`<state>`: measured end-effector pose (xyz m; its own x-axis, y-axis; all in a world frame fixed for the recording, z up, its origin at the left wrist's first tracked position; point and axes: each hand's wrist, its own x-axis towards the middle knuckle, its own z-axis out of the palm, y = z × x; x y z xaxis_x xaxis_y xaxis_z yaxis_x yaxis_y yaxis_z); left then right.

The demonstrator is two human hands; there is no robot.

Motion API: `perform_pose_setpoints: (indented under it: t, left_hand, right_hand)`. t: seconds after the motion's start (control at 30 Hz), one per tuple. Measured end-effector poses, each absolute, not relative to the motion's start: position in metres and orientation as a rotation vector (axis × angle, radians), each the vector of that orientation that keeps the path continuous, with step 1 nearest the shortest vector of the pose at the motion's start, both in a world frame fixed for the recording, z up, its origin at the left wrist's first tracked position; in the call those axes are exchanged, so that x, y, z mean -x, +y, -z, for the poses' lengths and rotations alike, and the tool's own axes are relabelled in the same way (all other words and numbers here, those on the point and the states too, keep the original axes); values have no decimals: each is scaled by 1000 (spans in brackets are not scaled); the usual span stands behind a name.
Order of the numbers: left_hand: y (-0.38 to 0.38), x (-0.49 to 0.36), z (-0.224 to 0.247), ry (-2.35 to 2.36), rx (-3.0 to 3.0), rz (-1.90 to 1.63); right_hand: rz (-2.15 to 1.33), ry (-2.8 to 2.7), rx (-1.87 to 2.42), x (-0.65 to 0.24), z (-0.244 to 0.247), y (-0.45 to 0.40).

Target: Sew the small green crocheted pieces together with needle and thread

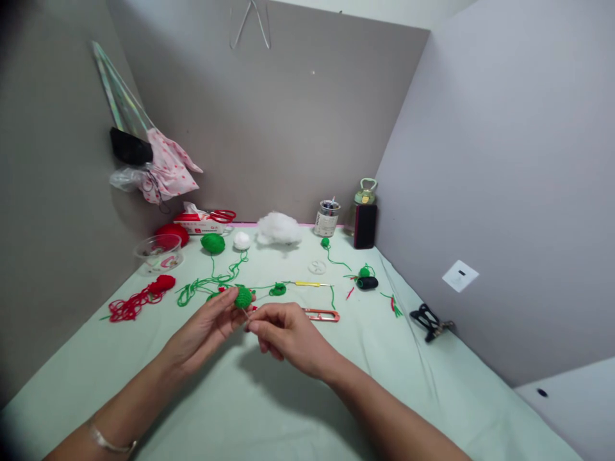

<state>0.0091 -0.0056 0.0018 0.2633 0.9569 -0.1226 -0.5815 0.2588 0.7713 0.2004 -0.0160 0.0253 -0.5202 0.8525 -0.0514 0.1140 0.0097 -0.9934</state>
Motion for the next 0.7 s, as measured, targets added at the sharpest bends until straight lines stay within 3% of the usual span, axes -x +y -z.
perform_pose_setpoints:
  t: [0.7]
  left_hand:
    - [-9, -17, -2, 885, -948, -1159]
  right_hand:
    - [-1540, -1578, 1091, -194, -12, -10]
